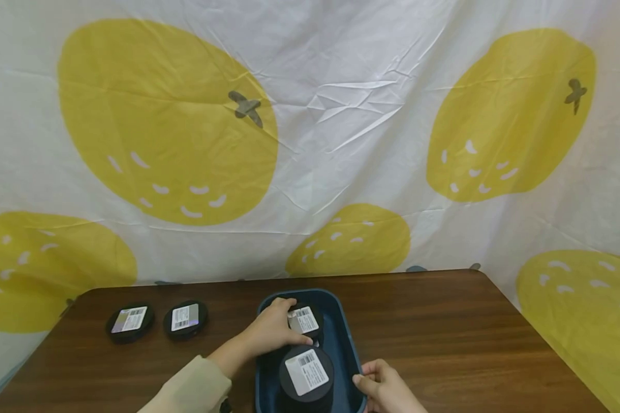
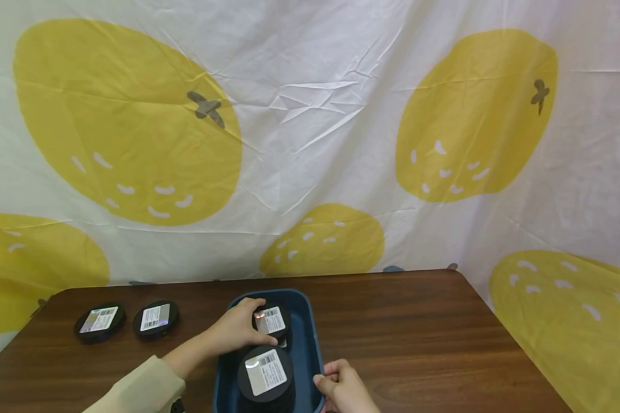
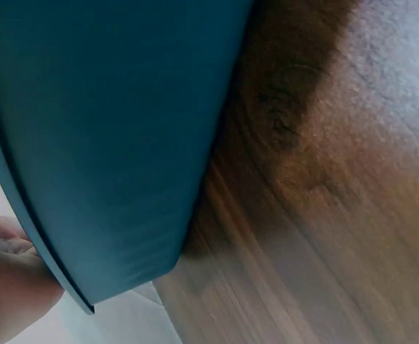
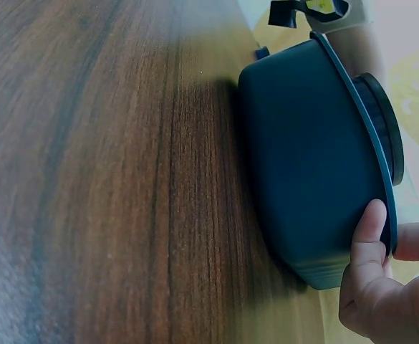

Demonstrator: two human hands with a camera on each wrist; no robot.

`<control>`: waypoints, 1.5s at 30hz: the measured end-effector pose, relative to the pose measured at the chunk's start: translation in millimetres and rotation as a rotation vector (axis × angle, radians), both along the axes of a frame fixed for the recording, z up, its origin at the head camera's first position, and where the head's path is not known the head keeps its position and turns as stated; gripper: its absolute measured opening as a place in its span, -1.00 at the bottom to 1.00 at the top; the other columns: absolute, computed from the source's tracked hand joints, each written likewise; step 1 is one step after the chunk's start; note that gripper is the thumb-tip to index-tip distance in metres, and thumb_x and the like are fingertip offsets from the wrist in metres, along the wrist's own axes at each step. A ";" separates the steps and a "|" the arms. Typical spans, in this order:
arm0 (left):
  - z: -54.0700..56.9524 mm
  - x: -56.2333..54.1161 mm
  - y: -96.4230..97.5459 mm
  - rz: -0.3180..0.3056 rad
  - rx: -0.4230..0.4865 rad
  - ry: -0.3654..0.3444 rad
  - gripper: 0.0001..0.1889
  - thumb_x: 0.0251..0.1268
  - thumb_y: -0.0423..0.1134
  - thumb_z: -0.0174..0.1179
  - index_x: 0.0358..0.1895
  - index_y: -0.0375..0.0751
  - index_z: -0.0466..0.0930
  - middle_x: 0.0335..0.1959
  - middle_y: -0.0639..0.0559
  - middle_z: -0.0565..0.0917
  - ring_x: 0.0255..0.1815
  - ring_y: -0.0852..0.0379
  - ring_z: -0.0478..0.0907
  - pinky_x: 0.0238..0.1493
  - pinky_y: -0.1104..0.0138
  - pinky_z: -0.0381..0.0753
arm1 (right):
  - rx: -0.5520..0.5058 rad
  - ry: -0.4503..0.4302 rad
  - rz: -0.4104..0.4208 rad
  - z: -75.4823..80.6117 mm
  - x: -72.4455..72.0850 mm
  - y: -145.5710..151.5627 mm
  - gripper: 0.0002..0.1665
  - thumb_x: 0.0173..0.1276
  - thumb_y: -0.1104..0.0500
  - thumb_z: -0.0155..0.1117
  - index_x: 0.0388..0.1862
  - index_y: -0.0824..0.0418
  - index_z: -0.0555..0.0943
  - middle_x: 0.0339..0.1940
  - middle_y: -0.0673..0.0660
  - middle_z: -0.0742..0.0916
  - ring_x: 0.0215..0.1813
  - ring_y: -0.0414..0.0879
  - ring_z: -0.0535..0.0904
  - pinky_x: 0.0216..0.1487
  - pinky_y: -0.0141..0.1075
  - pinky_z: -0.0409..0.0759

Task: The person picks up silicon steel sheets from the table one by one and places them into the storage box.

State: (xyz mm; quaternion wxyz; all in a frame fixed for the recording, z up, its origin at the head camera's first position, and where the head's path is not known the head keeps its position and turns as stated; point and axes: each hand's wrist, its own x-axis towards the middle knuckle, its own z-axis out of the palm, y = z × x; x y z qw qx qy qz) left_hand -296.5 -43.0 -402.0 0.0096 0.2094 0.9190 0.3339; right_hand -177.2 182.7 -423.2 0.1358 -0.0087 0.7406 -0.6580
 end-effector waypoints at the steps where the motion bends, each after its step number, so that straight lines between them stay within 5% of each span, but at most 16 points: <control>1: -0.3 0.3 0.7 0.001 -0.008 0.003 -0.04 -0.32 0.01 0.53 0.18 -0.52 0.34 0.03 -0.31 0.47 -0.07 -0.09 0.48 0.02 0.05 0.48 | 0.002 -0.001 -0.001 0.0 0.2 -0.3 -0.63 0.33 0.24 0.10 -0.11 0.49 0.24 -0.37 0.14 0.47 -0.57 -0.15 0.42 -0.51 -0.37 0.51; 16: -3.4 5.2 6.6 -0.034 -0.111 0.099 -0.14 -0.32 -0.05 0.54 0.04 -0.60 0.40 -0.11 -0.36 0.50 -0.16 -0.21 0.52 -0.05 0.02 0.53 | -0.017 0.006 0.008 -0.7 -0.4 -2.3 -0.64 0.32 0.25 0.10 -0.13 0.49 0.23 -0.38 0.14 0.47 -0.58 -0.15 0.42 -0.50 -0.38 0.52; 45: -0.1 7.4 8.9 -0.054 -0.167 0.095 -0.40 -0.21 -0.21 0.46 -0.10 -0.54 0.46 -0.30 -0.22 0.50 -0.34 -0.03 0.48 -0.24 0.11 0.55 | -0.085 -0.006 0.018 -1.7 -1.0 -2.0 -0.68 0.34 0.30 0.06 -0.14 0.48 0.20 -0.38 0.14 0.46 -0.53 -0.14 0.44 -0.49 -0.40 0.53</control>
